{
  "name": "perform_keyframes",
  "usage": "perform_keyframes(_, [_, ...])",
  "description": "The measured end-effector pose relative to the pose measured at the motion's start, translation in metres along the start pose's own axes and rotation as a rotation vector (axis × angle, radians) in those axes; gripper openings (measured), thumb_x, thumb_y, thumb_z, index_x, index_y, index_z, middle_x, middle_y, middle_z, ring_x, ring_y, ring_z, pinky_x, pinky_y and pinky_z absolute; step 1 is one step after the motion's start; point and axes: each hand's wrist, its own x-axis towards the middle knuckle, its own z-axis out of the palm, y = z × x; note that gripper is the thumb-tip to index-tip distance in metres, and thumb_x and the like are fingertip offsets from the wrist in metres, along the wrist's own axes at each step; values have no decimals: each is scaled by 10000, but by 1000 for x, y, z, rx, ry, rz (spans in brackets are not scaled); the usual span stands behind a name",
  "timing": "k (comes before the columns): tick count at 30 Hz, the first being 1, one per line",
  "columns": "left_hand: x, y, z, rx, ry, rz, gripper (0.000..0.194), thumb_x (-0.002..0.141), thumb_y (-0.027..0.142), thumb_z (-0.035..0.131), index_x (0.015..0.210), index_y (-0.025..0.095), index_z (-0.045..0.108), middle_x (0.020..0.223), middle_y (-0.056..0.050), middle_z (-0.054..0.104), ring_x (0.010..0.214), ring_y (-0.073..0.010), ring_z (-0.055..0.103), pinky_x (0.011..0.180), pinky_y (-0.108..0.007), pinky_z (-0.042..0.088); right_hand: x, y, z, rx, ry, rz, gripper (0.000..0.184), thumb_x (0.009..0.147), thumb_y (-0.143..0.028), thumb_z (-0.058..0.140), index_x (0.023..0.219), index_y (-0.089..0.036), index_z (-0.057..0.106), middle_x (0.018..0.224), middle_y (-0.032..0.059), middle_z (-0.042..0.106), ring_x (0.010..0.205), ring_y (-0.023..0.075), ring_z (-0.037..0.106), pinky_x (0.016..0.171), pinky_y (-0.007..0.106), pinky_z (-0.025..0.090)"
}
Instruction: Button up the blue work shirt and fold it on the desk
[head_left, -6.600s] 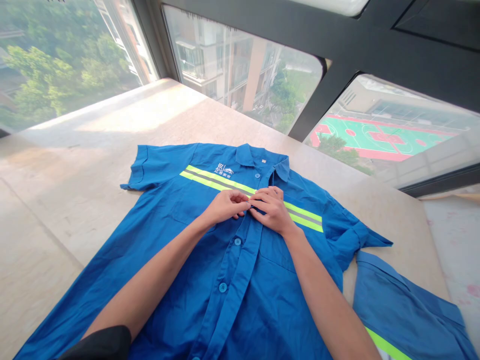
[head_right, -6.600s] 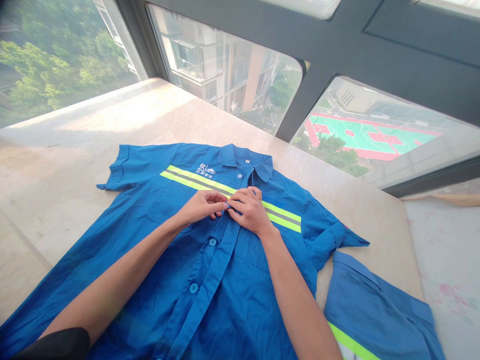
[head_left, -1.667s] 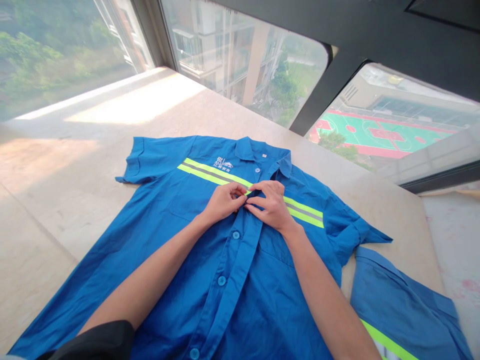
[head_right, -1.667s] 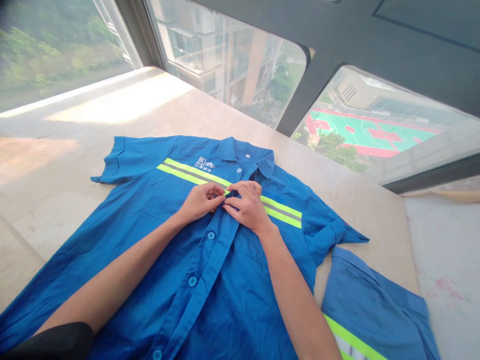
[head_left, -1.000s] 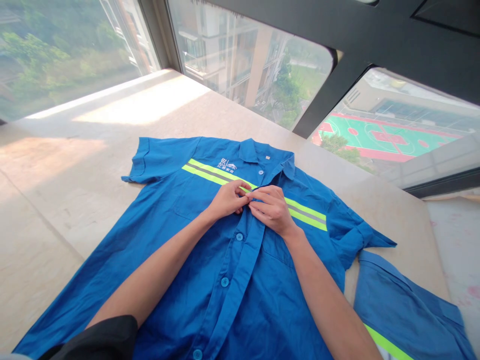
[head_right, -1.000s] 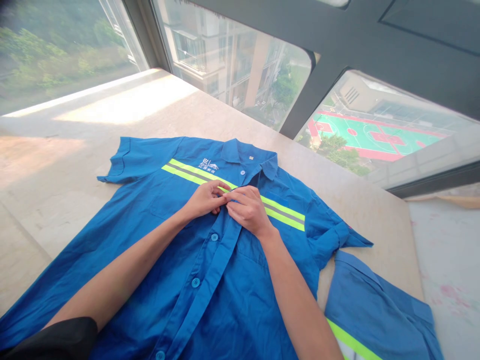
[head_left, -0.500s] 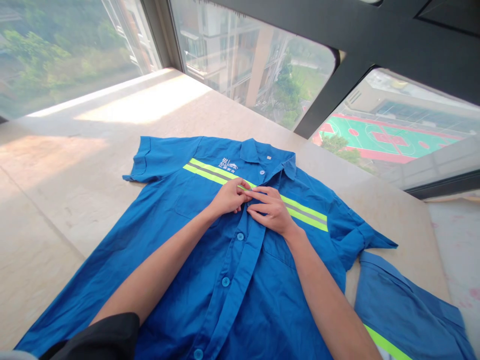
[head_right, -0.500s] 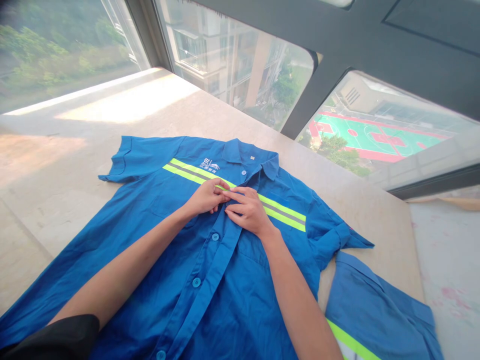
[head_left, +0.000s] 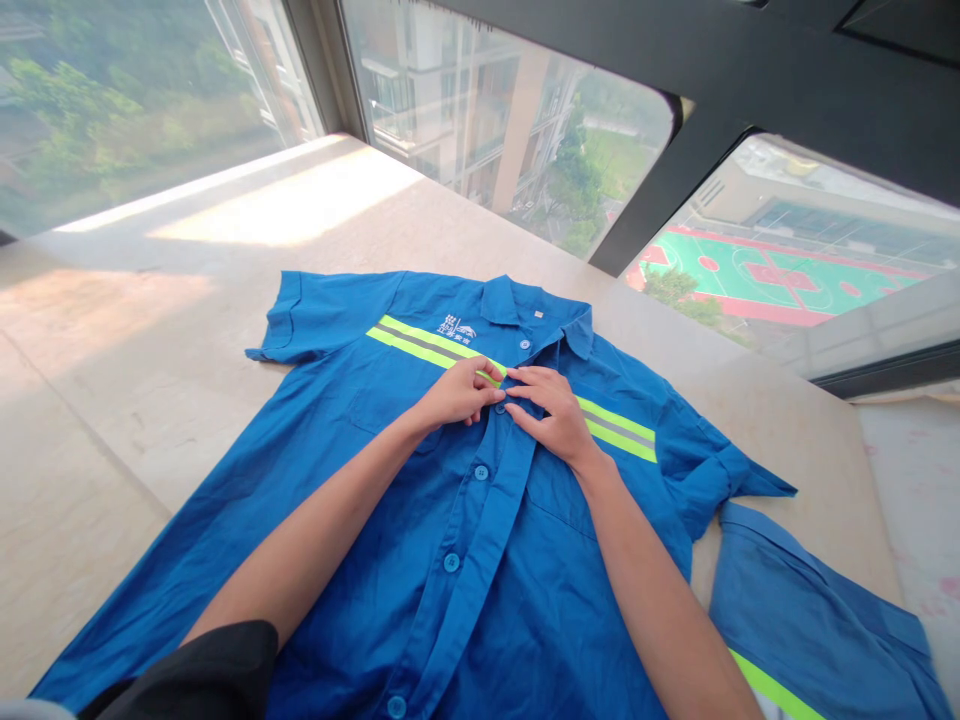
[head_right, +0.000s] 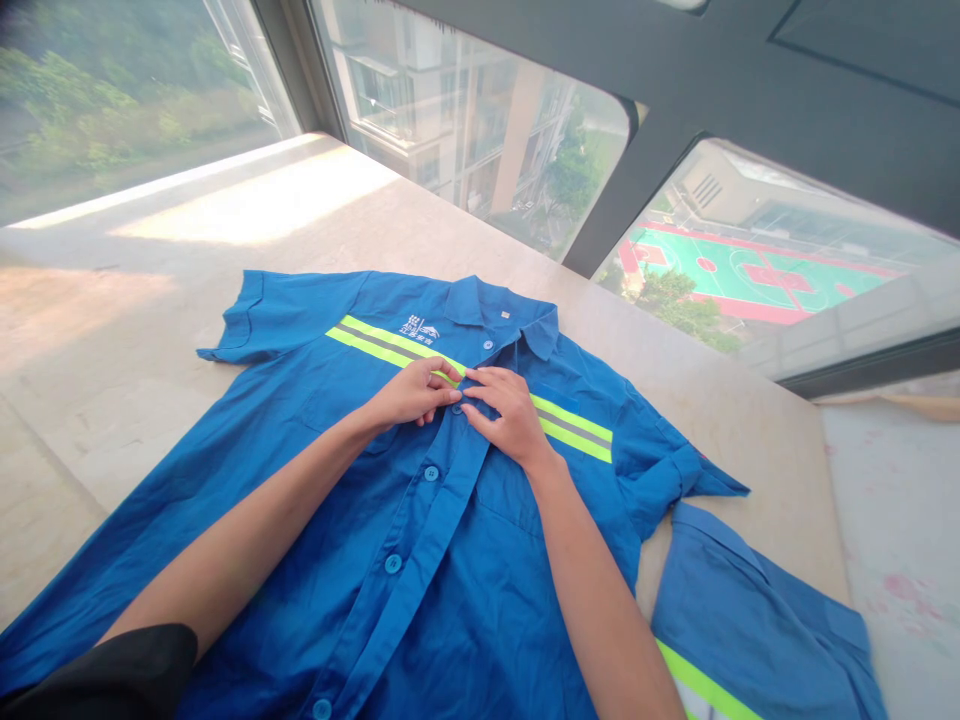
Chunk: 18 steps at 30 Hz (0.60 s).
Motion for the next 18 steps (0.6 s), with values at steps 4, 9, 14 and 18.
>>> perform_keyframes(4, [-1,-1,-4,-20,-64,28,240,833,163,630,1055,142,539,680,29,621,402,-62,529,365,-158,444,0,2,1,-20,-30,1,133,881,-271,639,951,-262,751,1162,44,716,1111,249,630,977,472,466])
perform_keyframes(9, [-1,-3,-9,-64,-142,52,410,714,111,705,1089,160,548,817,22,634,416,-47,544,390,-175,480,0,2,1,-40,-43,-21,137,897,-260,625,910,-265,761,1138,31,726,1101,238,631,976,462,459])
perform_keyframes(14, [-1,-3,-8,-56,-136,34,382,699,100,693,1037,163,527,851,17,638,406,-49,548,372,-178,472,0,3,0,-89,-59,-61,162,919,-247,605,880,-274,759,1127,12,731,1099,231,626,1005,467,430])
perform_keyframes(18, [-1,-4,-8,-57,-138,36,401,693,106,703,1043,173,519,836,27,638,403,-52,548,368,-178,470,1,2,0,-89,-38,-69,169,922,-237,598,855,-272,749,1109,8,735,1080,228,628,1004,466,432])
